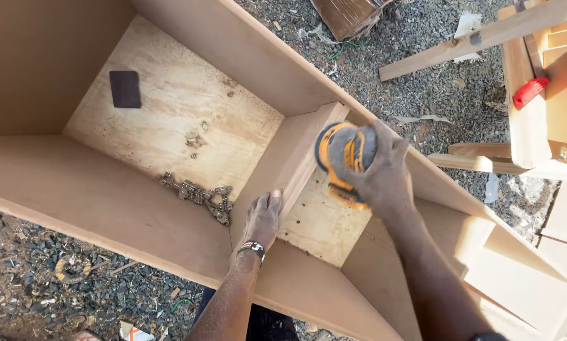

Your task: Sanding the surfaces and edges of a wooden cabinet using an orbital sander

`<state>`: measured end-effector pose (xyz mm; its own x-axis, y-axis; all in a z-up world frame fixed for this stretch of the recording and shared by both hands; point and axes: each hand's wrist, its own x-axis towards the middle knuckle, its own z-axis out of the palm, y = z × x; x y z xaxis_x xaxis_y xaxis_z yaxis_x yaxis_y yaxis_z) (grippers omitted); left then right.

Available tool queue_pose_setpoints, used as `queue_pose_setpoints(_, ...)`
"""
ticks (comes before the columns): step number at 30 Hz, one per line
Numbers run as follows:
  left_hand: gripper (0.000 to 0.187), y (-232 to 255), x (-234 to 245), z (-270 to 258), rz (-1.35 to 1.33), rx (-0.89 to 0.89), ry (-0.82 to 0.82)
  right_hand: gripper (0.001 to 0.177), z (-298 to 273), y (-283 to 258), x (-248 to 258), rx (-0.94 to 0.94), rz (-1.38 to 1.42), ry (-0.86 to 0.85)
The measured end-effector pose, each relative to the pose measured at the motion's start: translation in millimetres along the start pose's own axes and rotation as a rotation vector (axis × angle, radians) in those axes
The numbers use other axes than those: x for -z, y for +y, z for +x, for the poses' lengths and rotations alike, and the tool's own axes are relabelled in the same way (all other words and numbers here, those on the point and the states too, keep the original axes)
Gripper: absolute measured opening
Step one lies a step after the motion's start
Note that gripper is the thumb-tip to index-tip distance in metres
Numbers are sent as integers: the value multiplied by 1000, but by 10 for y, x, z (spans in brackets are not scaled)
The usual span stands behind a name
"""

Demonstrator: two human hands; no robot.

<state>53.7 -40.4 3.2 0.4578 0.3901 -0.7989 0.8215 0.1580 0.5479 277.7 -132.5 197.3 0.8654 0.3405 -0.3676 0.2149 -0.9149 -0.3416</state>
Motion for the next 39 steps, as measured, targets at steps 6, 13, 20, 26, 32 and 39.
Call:
queue_pose_setpoints(6, 62, -1061, -434, 1082, 254, -220, -13, 95, -624, -156, -480, -126, -235, -189)
queue_pose_setpoints(13, 73, -693, -308, 656, 18, 221, 7, 109, 152, -178, 17, -79, -64, -52)
queue_pose_setpoints(20, 70, -769, -393, 655, 52, 243, -3, 111, 306, -486, 185, -96, -43, -38)
queue_pose_setpoints(26, 59, -854, -348, 666, 11, 249, -17, 118, 435, -253, 106, -111, -25, -14)
queue_pose_setpoints(32, 57, -891, -150, 439, -405, -2, -1, 121, -41, -214, -73, -35, -148, -61)
queue_pose_setpoints(39, 95, -1040, 94, 485, -1118, 326, -207, 106, -1657, 288, -1272, 233, -290, -272)
